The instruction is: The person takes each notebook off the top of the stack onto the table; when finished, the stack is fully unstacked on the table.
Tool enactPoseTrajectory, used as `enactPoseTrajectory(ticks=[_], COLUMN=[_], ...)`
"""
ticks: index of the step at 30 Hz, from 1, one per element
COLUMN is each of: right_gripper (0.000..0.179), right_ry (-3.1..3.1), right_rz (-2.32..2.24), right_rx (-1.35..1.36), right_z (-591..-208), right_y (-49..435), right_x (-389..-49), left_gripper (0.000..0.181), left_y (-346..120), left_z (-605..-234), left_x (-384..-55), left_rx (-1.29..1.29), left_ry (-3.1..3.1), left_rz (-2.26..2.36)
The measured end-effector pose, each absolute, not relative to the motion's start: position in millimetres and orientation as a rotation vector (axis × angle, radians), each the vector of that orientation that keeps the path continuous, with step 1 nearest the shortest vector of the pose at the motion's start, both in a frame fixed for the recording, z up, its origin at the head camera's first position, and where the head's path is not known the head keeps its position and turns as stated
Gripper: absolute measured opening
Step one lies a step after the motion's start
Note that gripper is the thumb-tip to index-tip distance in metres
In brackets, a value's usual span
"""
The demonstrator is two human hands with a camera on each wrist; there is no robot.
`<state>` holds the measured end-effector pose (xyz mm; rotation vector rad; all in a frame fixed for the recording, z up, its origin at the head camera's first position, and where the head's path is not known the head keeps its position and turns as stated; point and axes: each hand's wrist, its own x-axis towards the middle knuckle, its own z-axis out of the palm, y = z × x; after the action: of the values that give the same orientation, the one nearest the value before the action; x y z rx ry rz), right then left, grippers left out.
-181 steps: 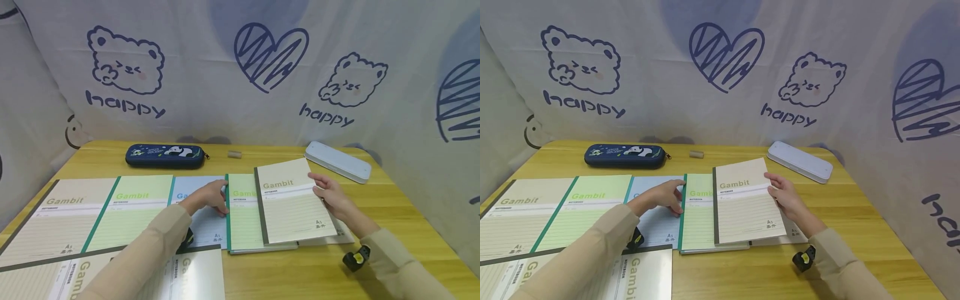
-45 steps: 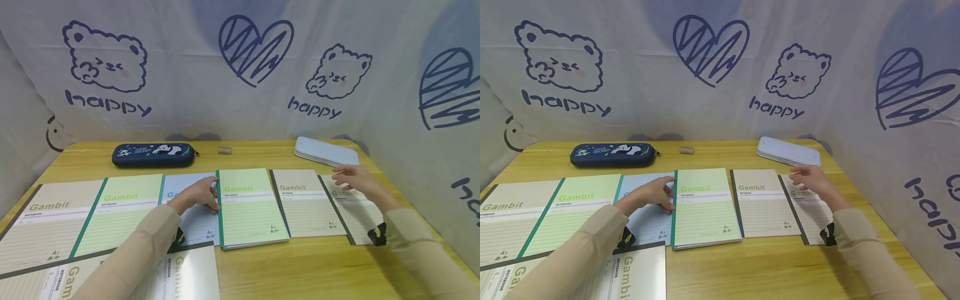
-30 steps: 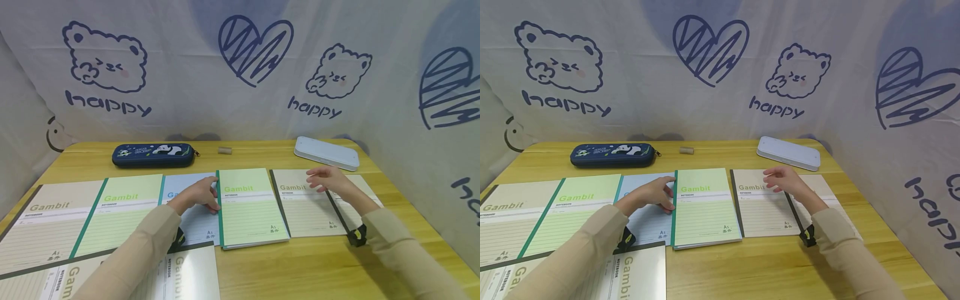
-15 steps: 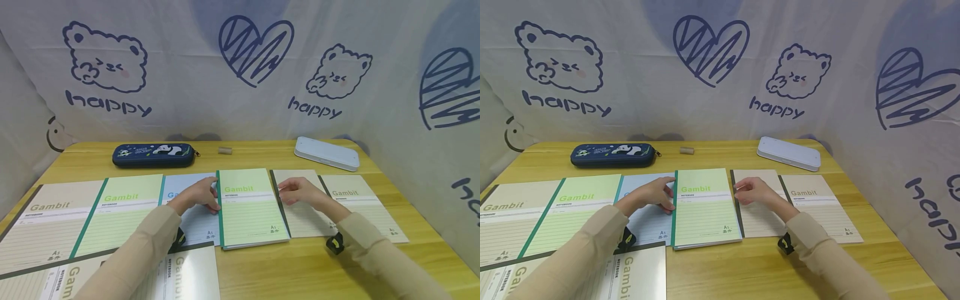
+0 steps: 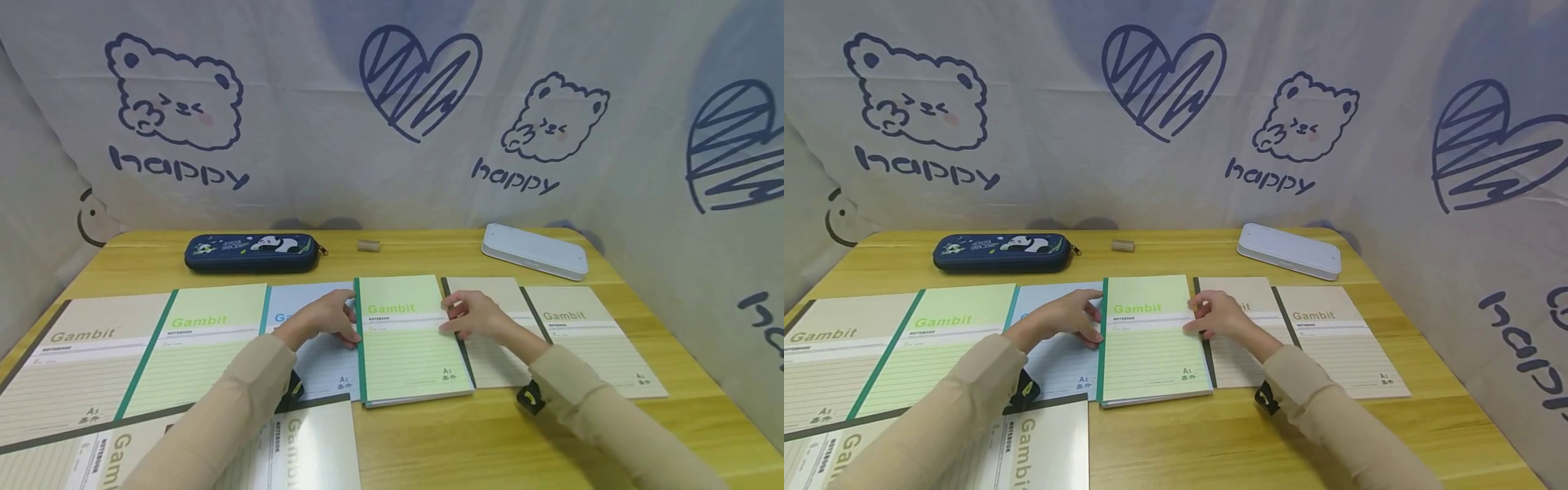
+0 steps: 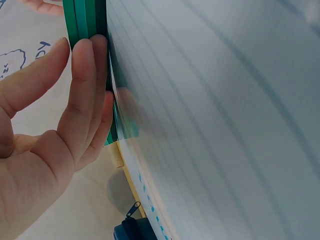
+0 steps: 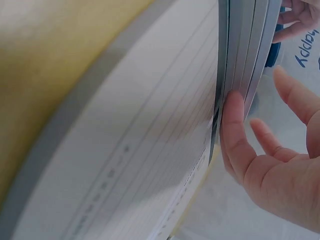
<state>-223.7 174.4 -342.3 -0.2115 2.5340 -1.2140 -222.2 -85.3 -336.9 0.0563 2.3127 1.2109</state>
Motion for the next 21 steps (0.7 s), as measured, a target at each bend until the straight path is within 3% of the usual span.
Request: enactPoseTrajectory(ticks=[21], right_gripper=[0.067], right_ry=[2.590], right_rz=[-1.105], right_rx=[-0.122], right_z=[-343.4], right_y=[169.6], right_x=[-229.3], left_gripper=[0.081], left_y=[-86.0], left_z=[-338.6], left_x=[-224.3], left_rx=[0.061], left_ry=[2.285], left_rz=[1.233])
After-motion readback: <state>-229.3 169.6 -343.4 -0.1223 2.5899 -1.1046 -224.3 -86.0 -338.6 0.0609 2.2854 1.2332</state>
